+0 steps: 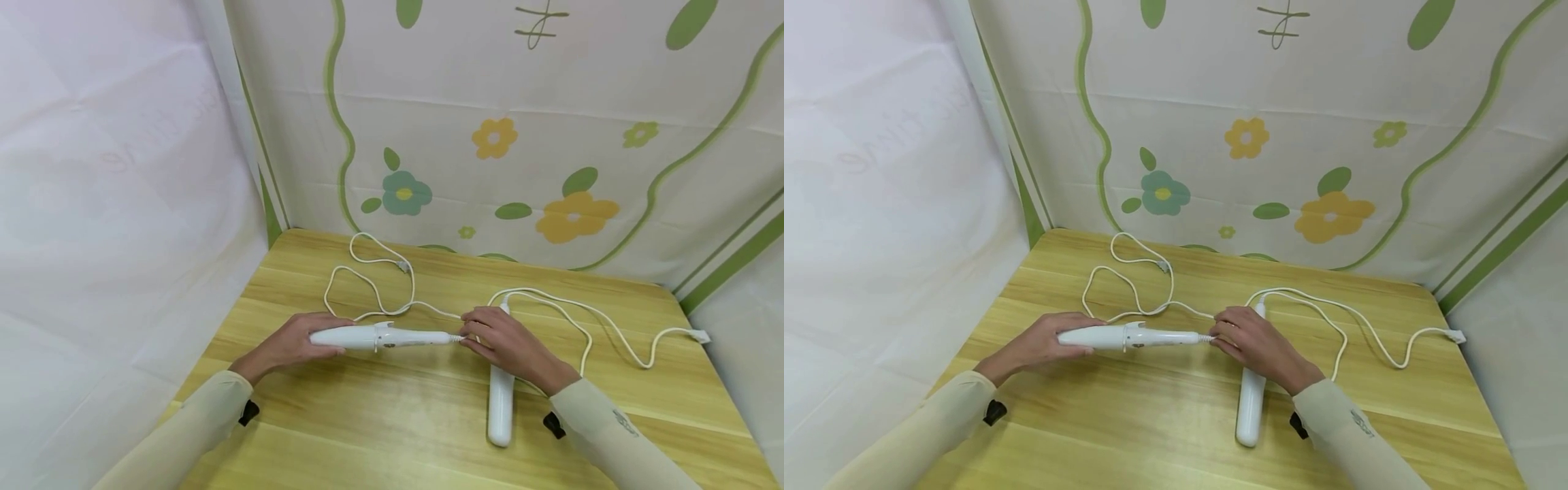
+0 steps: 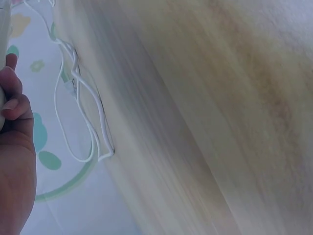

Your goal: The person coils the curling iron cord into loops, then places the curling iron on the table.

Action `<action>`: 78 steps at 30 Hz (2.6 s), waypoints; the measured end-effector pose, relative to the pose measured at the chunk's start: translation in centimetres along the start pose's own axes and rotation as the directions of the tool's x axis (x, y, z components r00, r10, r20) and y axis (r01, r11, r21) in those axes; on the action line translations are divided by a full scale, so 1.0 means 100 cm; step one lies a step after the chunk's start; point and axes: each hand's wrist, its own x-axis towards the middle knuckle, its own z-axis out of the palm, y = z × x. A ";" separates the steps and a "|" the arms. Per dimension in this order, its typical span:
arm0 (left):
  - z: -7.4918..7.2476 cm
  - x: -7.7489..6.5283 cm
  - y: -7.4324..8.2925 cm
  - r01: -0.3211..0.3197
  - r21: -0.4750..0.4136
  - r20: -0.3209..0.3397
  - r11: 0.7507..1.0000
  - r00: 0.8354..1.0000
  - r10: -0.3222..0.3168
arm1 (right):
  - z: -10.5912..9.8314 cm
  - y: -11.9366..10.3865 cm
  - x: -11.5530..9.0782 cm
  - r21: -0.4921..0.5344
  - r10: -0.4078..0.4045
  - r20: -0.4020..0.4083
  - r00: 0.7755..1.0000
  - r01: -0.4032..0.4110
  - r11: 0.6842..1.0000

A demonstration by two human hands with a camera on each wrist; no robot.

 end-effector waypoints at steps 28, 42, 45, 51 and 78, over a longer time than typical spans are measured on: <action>-0.020 -0.006 0.007 0.060 -0.012 -0.014 0.998 0.998 -0.060 | -0.010 -0.012 -0.005 0.232 0.175 -0.016 0.985 -0.166 0.958; -0.023 -0.010 0.005 0.153 -0.125 -0.064 0.980 0.985 -0.162 | -0.008 -0.019 -0.008 0.408 0.449 -0.005 0.894 -0.408 0.817; -0.025 -0.012 0.005 0.174 -0.158 -0.066 0.972 0.980 -0.186 | -0.009 -0.020 -0.008 0.468 0.492 -0.012 0.870 -0.430 0.772; -0.026 -0.013 0.005 0.186 -0.182 -0.051 0.966 0.979 -0.199 | -0.009 -0.021 -0.006 0.442 0.404 -0.113 0.908 -0.318 0.839; -0.019 -0.020 0.010 0.183 -0.054 -0.213 0.982 0.958 -0.190 | -0.010 -0.050 0.015 0.395 0.392 0.076 0.917 -0.388 0.833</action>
